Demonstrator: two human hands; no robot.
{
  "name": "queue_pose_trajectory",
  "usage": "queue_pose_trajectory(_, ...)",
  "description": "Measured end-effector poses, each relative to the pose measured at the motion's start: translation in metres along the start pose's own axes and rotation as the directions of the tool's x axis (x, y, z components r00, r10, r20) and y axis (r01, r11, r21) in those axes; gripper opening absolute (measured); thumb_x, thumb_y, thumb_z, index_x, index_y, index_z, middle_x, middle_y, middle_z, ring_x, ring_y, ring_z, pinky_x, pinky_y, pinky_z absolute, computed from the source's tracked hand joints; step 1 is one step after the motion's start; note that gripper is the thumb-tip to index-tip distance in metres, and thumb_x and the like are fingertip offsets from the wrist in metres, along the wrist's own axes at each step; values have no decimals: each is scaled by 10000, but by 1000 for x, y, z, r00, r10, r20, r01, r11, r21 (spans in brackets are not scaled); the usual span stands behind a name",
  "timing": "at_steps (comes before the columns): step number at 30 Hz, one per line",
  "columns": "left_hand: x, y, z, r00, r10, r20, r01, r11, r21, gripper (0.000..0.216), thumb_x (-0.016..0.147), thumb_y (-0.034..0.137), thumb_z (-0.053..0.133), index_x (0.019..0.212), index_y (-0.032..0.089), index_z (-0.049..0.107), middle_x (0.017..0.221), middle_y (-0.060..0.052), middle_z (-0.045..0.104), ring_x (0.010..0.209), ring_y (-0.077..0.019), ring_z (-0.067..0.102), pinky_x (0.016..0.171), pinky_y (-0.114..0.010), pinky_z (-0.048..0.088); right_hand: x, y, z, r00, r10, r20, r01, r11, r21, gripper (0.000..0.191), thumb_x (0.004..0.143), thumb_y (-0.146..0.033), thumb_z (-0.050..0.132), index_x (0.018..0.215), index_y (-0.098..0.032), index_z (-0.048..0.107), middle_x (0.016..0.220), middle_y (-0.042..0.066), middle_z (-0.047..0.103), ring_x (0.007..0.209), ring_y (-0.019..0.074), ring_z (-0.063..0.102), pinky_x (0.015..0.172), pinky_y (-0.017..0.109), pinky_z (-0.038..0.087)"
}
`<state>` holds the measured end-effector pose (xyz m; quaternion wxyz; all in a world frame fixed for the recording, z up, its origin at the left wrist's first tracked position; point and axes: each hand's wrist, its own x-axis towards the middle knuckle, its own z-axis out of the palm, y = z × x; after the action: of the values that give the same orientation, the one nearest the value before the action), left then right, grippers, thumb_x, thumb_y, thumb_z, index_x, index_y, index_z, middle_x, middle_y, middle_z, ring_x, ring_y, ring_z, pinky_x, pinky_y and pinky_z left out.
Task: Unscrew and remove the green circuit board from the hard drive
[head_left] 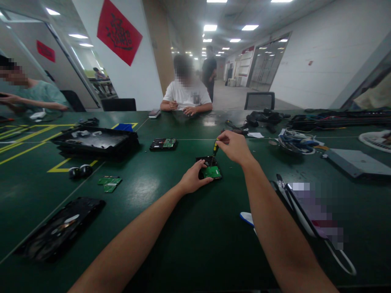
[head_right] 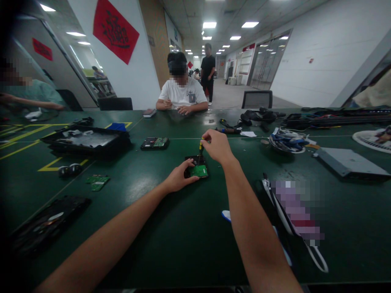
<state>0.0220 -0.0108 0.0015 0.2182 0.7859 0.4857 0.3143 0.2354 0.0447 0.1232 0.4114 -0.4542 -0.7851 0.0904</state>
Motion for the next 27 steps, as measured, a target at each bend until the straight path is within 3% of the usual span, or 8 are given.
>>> queue_pose_trajectory(8, 0, -1, 2, 1000, -1, -5, 1, 1000, 3, 627, 795, 547, 755, 1301, 224, 571, 1559, -134, 461, 1462, -313, 417, 1197, -478, 364, 1, 1, 0, 999, -34, 30, 33, 999, 29, 125, 860, -245, 676, 965, -205, 731, 973, 64, 765, 871, 213, 717, 854, 380, 575)
queue_pose_trajectory(27, -1, 0, 1, 1000, -2, -8, 2, 1000, -15, 623, 787, 527, 769, 1298, 227, 575, 1550, -129, 473, 1461, -313, 419, 1196, -480, 364, 0, 1, -2, 1000, 19, 8, -20, 999, 39, 112, 854, -290, 695, 916, -202, 723, 930, 66, 763, 852, 219, 713, 830, 386, 579)
